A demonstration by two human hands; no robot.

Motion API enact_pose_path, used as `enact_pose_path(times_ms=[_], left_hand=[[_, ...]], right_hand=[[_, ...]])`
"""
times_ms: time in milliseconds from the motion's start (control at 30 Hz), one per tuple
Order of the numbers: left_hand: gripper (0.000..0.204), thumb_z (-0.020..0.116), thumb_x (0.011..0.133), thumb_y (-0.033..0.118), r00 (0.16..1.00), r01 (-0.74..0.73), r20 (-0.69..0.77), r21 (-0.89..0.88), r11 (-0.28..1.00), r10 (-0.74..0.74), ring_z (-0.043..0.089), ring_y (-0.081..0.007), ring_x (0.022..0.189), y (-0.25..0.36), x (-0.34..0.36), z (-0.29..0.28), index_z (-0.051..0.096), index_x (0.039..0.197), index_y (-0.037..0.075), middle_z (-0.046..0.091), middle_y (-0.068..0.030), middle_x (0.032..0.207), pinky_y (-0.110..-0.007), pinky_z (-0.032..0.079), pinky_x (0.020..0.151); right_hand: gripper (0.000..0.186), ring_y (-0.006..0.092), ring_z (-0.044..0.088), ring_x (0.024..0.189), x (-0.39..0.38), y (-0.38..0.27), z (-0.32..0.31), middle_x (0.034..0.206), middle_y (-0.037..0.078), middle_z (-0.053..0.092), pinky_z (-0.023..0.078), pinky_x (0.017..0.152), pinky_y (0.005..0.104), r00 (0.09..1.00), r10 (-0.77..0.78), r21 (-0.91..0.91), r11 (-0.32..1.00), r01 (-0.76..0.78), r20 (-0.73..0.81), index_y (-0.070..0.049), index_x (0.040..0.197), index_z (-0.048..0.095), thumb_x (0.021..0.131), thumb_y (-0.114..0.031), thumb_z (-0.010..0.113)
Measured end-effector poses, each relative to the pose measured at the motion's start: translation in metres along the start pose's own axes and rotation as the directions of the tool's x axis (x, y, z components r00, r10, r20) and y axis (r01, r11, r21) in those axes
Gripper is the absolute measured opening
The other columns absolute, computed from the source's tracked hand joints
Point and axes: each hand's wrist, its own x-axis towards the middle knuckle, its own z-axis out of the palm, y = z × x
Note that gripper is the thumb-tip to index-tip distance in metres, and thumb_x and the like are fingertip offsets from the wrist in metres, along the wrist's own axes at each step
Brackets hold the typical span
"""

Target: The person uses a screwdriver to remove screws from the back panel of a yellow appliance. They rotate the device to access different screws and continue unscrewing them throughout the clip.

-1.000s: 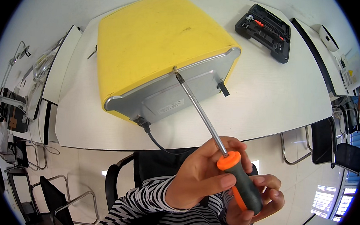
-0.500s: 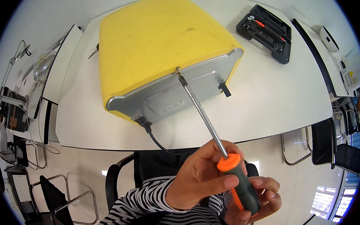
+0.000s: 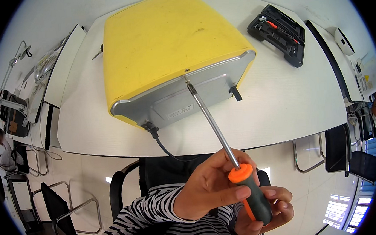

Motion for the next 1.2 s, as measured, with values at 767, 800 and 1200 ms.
enact_pose_path(times_ms=[767,800,1200], left_hand=[[0.021,0.057,0.076,0.005,0.999,0.011,-0.032,0.035,0.999,-0.01,0.044,-0.0096,0.088,-0.004,0.003,0.001,0.04,0.089,0.005,0.042,-0.0026,0.096,-0.026,0.036,0.081],[0.021,0.057,0.076,0.005,0.999,0.015,-0.035,0.039,0.999,-0.014,0.044,-0.0097,0.089,-0.003,0.003,0.001,0.04,0.088,0.005,0.042,-0.0027,0.096,-0.026,0.036,0.081],[0.035,0.058,0.073,0.001,0.999,-0.04,-0.023,0.098,0.994,0.043,0.048,-0.0148,0.089,-0.004,0.005,-0.002,0.04,0.103,0.002,0.049,-0.0095,0.092,-0.028,0.039,0.08]], right_hand=[[0.052,0.0191,0.038,0.095,-0.005,0.009,-0.009,0.096,0.013,0.032,0.035,0.084,0.0362,0.999,0.029,0.115,0.993,-0.026,-0.02,-0.003,0.11,0.033,0.071,-0.033,0.048],[0.051,0.0191,0.038,0.095,-0.004,0.008,-0.008,0.096,0.013,0.032,0.035,0.084,0.0363,0.999,0.034,0.134,0.99,-0.032,-0.01,-0.003,0.11,0.033,0.071,-0.032,0.049],[0.049,0.0198,0.04,0.095,0.001,0.012,0.001,0.097,0.014,0.033,0.036,0.081,0.0351,1.0,-0.025,0.231,0.973,0.023,0.009,-0.002,0.11,0.032,0.073,-0.029,0.048]])
